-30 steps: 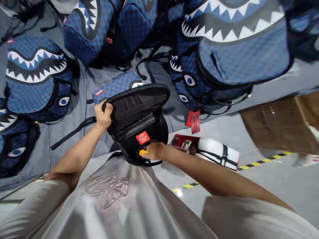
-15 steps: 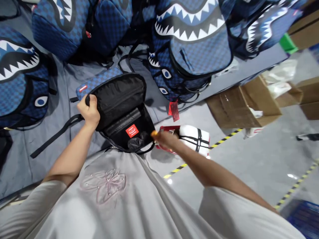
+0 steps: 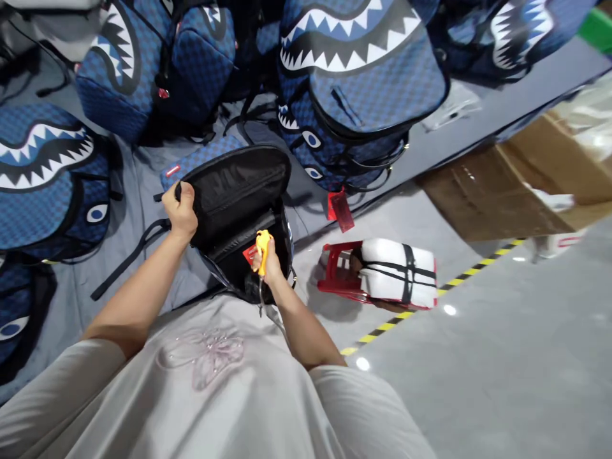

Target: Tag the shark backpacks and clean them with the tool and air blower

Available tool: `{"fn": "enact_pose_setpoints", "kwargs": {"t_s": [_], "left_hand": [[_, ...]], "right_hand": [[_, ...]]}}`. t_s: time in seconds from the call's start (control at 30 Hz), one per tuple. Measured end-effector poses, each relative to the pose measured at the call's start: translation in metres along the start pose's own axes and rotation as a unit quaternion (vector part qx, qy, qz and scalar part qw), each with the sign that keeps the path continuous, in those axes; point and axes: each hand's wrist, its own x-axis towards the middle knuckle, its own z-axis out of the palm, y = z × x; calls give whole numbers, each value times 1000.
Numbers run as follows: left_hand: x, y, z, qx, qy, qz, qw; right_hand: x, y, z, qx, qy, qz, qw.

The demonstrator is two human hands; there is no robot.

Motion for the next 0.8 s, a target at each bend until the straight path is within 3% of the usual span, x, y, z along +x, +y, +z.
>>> {"fn": "enact_pose_setpoints", "kwargs": {"t_s": [0.1,0.23,0.5,0.67,0.73,0.8], "left_hand": [[3,-5,-1,15,23,-5,1000],[8,-5,4,20,25,36,999],[12,6,17,22,-29,91,995],[28,16,33,37,-133,104,985],[28,25,27,50,-154,99,982],[9,38,12,71,-153,90,982]], "right_hand": [[1,21,-1,76,-52,-6,996],[2,32,-22,146,-77,2,986],[-6,27,-32,117,-74,54,989],[-13,-14,-33,-33,-77,32,996],[-11,-45,-36,-140,-58,4,988],[-5,-79,-38,-233,-23,0,972]]}}
